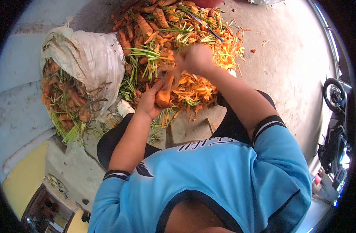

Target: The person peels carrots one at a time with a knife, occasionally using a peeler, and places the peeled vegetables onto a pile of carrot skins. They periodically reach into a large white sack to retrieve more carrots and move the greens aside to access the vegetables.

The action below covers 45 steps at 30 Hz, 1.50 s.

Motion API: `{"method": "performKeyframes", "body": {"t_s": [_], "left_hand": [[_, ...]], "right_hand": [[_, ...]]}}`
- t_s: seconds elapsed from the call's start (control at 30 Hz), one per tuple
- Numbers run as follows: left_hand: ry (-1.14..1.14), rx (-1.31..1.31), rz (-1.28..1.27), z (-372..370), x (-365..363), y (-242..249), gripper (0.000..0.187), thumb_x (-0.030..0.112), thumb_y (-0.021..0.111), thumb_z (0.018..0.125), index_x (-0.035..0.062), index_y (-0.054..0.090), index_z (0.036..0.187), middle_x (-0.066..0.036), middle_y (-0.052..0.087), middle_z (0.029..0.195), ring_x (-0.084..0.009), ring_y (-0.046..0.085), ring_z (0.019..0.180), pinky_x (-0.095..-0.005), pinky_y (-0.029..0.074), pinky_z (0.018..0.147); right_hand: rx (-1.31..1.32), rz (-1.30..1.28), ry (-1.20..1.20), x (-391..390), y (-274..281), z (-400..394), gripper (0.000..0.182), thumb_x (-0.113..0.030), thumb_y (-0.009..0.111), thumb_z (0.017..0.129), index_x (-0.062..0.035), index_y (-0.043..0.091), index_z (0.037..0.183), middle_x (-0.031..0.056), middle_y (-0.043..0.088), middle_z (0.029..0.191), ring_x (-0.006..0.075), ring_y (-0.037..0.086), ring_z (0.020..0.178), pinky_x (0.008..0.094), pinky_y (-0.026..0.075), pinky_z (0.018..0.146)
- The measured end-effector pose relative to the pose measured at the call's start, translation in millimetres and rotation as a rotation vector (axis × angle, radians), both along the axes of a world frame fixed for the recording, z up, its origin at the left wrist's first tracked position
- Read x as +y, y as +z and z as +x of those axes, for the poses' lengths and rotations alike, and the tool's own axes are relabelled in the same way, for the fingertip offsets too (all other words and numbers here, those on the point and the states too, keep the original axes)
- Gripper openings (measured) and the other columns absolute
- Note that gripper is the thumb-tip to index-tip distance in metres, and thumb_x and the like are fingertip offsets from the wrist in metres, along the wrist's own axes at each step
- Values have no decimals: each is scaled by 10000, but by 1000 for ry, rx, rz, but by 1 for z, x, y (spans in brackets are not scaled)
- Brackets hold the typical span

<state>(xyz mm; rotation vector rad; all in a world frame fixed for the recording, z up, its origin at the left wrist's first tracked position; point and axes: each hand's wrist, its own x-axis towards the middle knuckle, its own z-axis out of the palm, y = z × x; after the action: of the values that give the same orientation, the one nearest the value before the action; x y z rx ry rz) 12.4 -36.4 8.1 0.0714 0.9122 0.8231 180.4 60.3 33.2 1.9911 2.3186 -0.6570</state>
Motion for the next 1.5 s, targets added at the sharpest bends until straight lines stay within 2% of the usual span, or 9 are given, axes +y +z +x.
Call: {"method": "performKeyframes", "body": {"t_s": [0.1,0.3,0.5,0.7,0.8,1.03,1.17,1.33,1.5], "left_hand": [[14,-28,-89,0,-1,-8,340,297,496,830,84,475,1094,-51,552,875,-191,568,731,-332,493,567],[-124,-134,-100,-16,-3,-17,290,256,455,859,76,487,1083,-78,562,880,-201,593,685,-343,512,490],[-12,-27,-210,-3,2,-3,325,311,447,850,69,487,1063,-91,565,871,-212,570,681,-337,481,538],[-147,-18,-118,-19,-1,-17,329,292,438,854,62,472,1087,-108,570,889,-213,568,689,-342,475,557],[-98,-6,-145,-15,-2,-18,328,283,443,854,61,469,1094,-105,570,884,-215,566,703,-331,470,559],[32,12,-221,-7,0,-19,313,264,433,858,58,476,1089,-105,567,897,-207,562,742,-330,477,614],[99,-94,-209,1,0,-9,303,252,421,867,56,474,1092,-107,564,902,-207,561,746,-332,485,630],[-75,-53,-127,-10,-3,-27,266,238,404,875,78,484,1072,-107,562,890,-211,559,749,-335,485,617],[-15,-68,-163,-9,0,-21,261,222,401,876,75,484,1075,-96,564,879,-209,564,755,-323,487,633]], "right_hand": [[126,38,309,-26,-5,-9,353,-454,550,694,-113,633,654,112,587,633,283,581,617,369,461,556],[-105,-32,-196,31,-5,37,456,-522,494,729,-97,650,691,106,620,688,250,615,636,365,486,579],[142,144,283,-22,-14,-6,406,-474,445,776,-128,650,720,101,604,626,269,611,656,359,487,619],[-159,27,-229,29,-14,31,467,-535,482,729,-107,629,614,82,581,587,219,567,537,335,445,472],[10,363,40,5,1,13,418,-461,499,735,-83,611,597,97,576,588,256,575,564,362,454,496],[-18,93,-128,10,14,6,440,-510,506,721,-101,616,600,100,566,552,276,567,526,371,459,526],[167,93,313,-29,2,-12,459,-553,505,717,-123,653,657,94,574,564,263,582,564,351,454,521],[-262,-68,-4,34,-13,37,522,-607,423,752,-144,663,731,82,609,644,192,600,616,334,456,511],[-28,-56,52,1,18,-1,459,-530,445,770,-126,648,690,117,599,643,261,590,602,357,461,540]]}}
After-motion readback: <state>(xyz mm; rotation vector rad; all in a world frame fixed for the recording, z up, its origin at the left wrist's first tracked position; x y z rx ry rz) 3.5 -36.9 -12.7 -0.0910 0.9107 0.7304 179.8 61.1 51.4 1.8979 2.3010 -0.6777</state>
